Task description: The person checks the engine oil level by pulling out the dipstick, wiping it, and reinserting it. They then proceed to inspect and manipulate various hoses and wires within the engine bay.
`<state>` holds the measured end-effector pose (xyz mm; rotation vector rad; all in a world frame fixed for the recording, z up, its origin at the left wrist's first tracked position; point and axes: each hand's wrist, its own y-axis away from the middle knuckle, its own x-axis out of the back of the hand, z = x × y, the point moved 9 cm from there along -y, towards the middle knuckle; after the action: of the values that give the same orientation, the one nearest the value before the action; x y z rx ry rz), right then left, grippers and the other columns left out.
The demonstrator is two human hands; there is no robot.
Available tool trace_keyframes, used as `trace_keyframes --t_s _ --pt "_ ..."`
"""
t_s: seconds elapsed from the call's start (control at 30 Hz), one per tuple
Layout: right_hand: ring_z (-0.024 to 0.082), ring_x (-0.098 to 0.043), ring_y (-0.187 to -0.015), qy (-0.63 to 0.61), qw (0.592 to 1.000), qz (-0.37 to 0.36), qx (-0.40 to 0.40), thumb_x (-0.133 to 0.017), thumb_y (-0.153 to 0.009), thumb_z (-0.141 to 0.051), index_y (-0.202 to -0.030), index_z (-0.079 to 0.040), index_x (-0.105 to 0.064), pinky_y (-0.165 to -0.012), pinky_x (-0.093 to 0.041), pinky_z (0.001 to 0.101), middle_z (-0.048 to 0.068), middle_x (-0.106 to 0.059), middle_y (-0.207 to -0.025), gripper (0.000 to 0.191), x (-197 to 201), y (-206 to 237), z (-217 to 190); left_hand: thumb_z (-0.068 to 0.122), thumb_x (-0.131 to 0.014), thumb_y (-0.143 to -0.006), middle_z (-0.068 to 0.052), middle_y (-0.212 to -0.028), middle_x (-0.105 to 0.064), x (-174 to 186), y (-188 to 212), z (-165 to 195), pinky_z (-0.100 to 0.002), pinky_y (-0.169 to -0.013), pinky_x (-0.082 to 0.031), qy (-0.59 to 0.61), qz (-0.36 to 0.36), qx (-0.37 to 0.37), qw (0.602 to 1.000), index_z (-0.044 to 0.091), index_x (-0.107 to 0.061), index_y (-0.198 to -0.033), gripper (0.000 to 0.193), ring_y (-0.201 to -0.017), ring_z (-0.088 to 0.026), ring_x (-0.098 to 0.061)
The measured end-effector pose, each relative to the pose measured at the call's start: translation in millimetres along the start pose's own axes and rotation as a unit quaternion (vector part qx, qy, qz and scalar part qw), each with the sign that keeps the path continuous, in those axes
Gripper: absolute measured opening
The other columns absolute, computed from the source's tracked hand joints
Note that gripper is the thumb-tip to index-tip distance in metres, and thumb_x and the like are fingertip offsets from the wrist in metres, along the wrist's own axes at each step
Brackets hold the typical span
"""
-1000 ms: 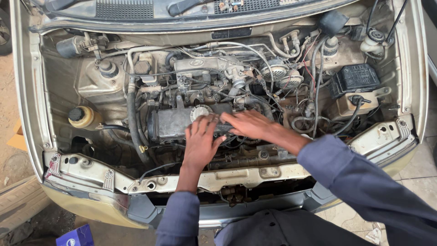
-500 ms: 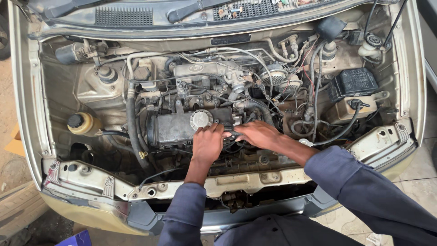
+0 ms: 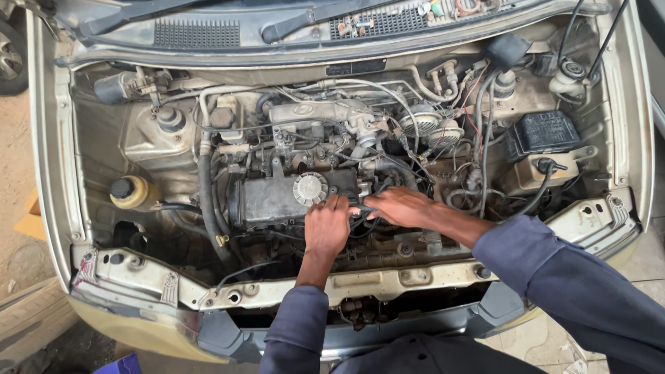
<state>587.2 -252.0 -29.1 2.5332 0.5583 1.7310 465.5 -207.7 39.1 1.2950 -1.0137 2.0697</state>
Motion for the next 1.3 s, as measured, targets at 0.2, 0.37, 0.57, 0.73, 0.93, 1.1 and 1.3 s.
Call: trace_keyframes --t_s 0.2,0.37,0.57,0.73,0.93,1.1,1.3 --pt "0.018 -0.047 -0.045 0.033 0.999 0.022 0.031 -0.057 -0.104 -0.03 -0.114 -0.005 -0.062 -0.045 -0.043 0.0383 0.007 -0.049 -0.057 0.028 12.1 -0.7 -6.5 0.035 -0.064 -0.097 -0.011 -0.1 -0.071 -17.7 -1.8 -5.9 -0.046 -0.073 -0.055 -0.012 -0.057 0.031 0.998 0.006 -0.067 -0.097 0.029 -0.085 -0.035 -0.071" --pt "0.024 -0.06 -0.049 0.06 0.99 0.066 -0.105 -0.055 -0.102 -0.027 -0.123 -0.005 -0.061 -0.041 -0.05 0.0414 0.011 -0.059 -0.066 0.031 19.7 1.8 -10.8 0.028 -0.06 -0.096 -0.01 -0.101 -0.072 -3.0 -13.8 -6.2 -0.049 -0.089 -0.052 -0.027 -0.057 -0.106 0.992 0.007 -0.07 -0.098 0.024 -0.102 -0.03 -0.07" --pt "0.032 -0.074 -0.071 0.053 0.975 0.12 -0.18 -0.059 -0.096 -0.012 -0.117 -0.003 -0.062 -0.058 -0.058 0.0445 0.018 -0.074 -0.084 0.024 13.8 19.0 -19.7 0.049 -0.054 -0.099 -0.016 -0.102 -0.074 -10.3 -30.3 27.4 -0.048 -0.086 -0.053 -0.037 -0.137 -0.215 0.966 0.004 -0.071 -0.102 0.048 -0.099 -0.036 -0.071" --pt "0.04 -0.071 -0.076 0.033 0.98 0.146 -0.128 -0.066 -0.094 -0.031 -0.098 -0.004 -0.066 -0.068 -0.057 0.0515 0.019 -0.073 -0.083 0.027 20.4 18.9 -23.4 0.051 -0.055 -0.1 -0.015 -0.098 -0.073 -34.5 -20.8 21.4 -0.052 -0.086 -0.052 -0.038 -0.27 -0.118 0.955 0.012 -0.072 -0.102 0.043 -0.095 -0.037 -0.071" --pt "0.037 -0.072 -0.075 0.057 0.981 0.149 -0.106 -0.067 -0.093 -0.035 -0.104 -0.002 -0.065 -0.066 -0.058 0.0488 0.017 -0.073 -0.088 0.035 19.3 17.6 -29.2 0.052 -0.058 -0.094 -0.008 -0.085 -0.072 -35.7 -14.3 18.2 -0.052 -0.073 -0.051 -0.073 -0.158 -0.094 0.98 0.016 -0.074 -0.092 0.039 -0.081 -0.031 -0.071" --pt "0.033 -0.073 -0.071 0.074 0.982 0.148 -0.091 -0.066 -0.094 -0.036 -0.108 -0.002 -0.066 -0.062 -0.059 0.0452 0.014 -0.073 -0.088 0.037 17.7 19.3 -15.0 0.052 -0.06 -0.094 -0.005 -0.09 -0.073 -44.6 -13.8 26.9 -0.047 -0.072 -0.052 -0.076 -0.141 -0.08 0.984 0.016 -0.074 -0.095 0.038 -0.082 -0.028 -0.071" --pt "0.032 -0.072 -0.067 0.082 0.984 0.136 -0.086 -0.067 -0.093 -0.038 -0.112 -0.004 -0.067 -0.058 -0.059 0.046 0.013 -0.073 -0.083 0.038 14.1 16.1 -12.3 0.047 -0.068 -0.088 -0.003 -0.092 -0.072 -31.2 -11.4 31.1 -0.044 -0.071 -0.053 -0.048 -0.052 -0.085 0.994 0.015 -0.074 -0.096 0.034 -0.081 -0.026 -0.071"
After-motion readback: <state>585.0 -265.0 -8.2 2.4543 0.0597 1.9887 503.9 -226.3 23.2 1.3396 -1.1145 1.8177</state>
